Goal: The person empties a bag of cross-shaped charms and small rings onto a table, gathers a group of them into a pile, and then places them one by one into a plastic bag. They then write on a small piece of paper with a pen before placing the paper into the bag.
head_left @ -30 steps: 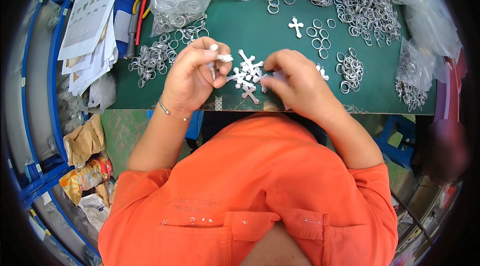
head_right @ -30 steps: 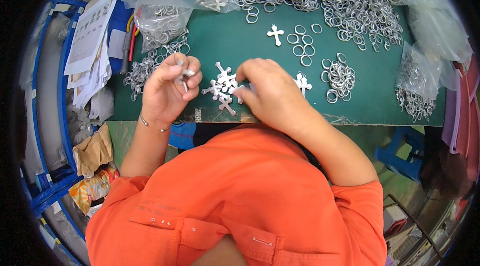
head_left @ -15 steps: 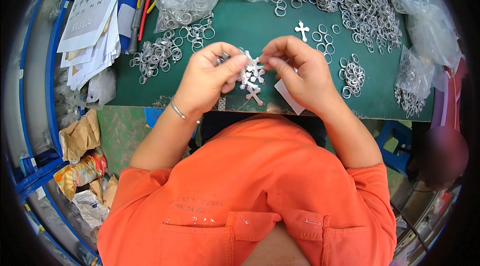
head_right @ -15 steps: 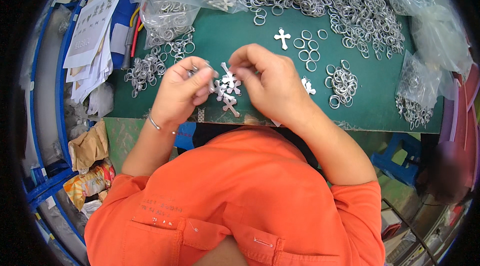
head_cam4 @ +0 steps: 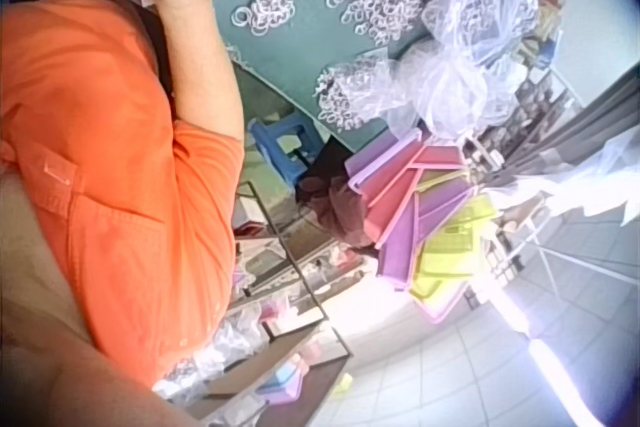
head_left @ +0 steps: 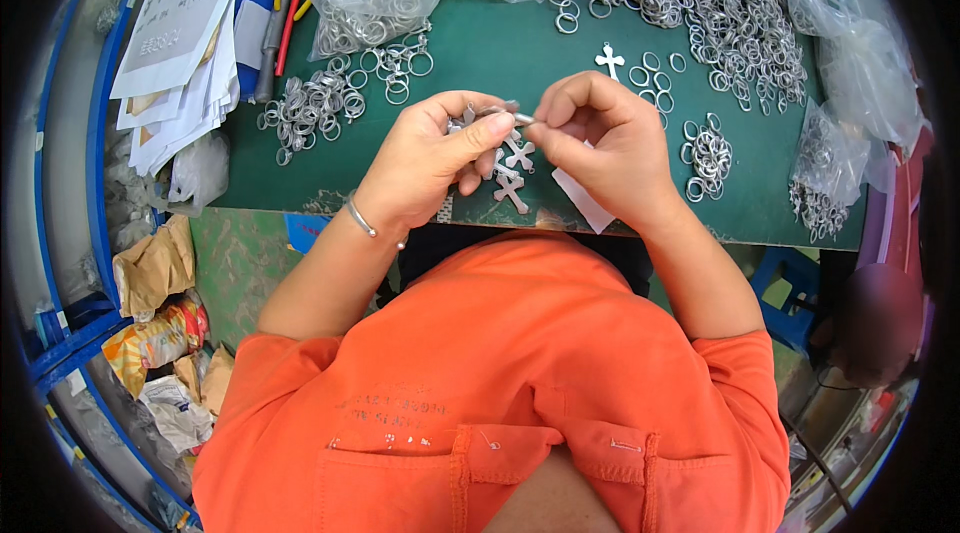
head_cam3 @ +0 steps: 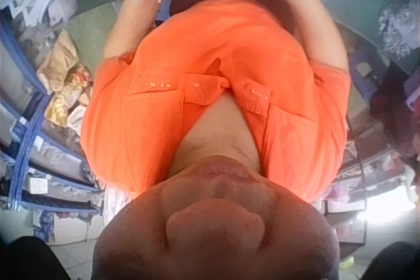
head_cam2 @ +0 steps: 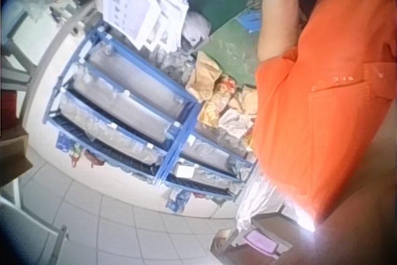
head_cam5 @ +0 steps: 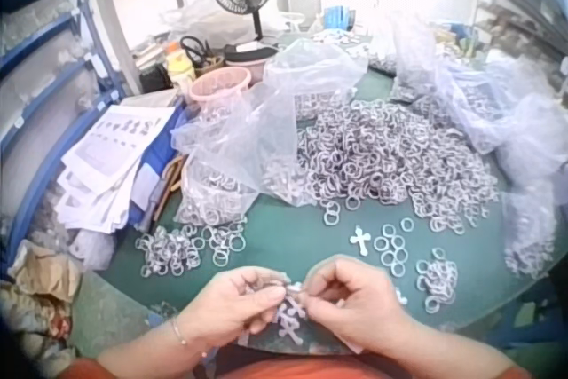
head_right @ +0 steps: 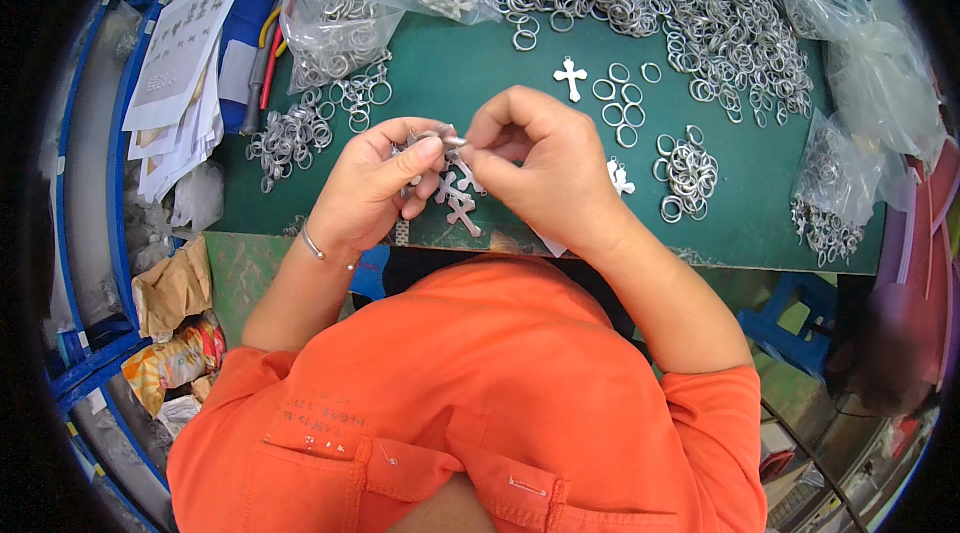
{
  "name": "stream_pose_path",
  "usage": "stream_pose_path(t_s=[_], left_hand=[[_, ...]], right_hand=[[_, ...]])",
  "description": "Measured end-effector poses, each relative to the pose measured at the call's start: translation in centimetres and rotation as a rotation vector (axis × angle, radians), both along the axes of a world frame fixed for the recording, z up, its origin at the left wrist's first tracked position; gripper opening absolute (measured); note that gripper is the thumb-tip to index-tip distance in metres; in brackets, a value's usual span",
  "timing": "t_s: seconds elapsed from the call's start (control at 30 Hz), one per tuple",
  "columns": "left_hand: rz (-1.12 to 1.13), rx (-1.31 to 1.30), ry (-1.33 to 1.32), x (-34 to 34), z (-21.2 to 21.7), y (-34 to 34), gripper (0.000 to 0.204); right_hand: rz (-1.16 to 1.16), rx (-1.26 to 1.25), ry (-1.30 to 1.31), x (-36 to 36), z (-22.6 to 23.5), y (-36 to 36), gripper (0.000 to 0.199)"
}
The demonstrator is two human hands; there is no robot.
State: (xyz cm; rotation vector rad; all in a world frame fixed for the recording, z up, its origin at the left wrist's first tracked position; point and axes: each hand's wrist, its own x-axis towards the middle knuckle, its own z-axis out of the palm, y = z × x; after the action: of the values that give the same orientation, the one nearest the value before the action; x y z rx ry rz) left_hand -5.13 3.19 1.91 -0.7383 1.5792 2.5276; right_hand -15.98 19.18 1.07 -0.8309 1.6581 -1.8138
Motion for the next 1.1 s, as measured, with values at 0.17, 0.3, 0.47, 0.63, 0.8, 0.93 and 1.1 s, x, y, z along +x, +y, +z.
stream_pose_path(t_s=[0.17,0.3,0.47,0.63,0.8,0.93,1.1], left_hand=[[0.13,0.364,0.251,0.4,-0.6,-1.7,0.01],[0.206,0.31,0.225,0.4,-0.2,-2.5,0.007],[0.126,0.184,0.116,0.6,-0.5,-2.4,0.009],[-0.055,0.076,-0.112,0.0,0.2,-1.1,0.032],[-0.039,0.043,-0.069,0.0,0.4,-0.5,0.019],[0.075,-0.065,-0.045,0.1,0.4,-0.5,0.015],[0.102,-0.132,-0.03,0.1,0.2,-0.5,0.013]], right_hand=[[-0.021,0.142,0.382,-0.9,-0.1,-0.5,0.018],[0.058,0.258,0.733,-0.9,-0.5,-1.1,0.019],[0.016,0.269,0.49,-0.8,0.1,-1.1,0.02],[-0.019,-0.109,0.914,-1.1,0.5,-0.9,0.02],[0.026,-0.082,0.82,-0.2,0.5,-0.4,0.02],[0.012,0.19,0.749,-0.4,-0.4,0.5,0.019],[0.15,0.293,0.751,0.2,-0.4,0.4,0.019]])
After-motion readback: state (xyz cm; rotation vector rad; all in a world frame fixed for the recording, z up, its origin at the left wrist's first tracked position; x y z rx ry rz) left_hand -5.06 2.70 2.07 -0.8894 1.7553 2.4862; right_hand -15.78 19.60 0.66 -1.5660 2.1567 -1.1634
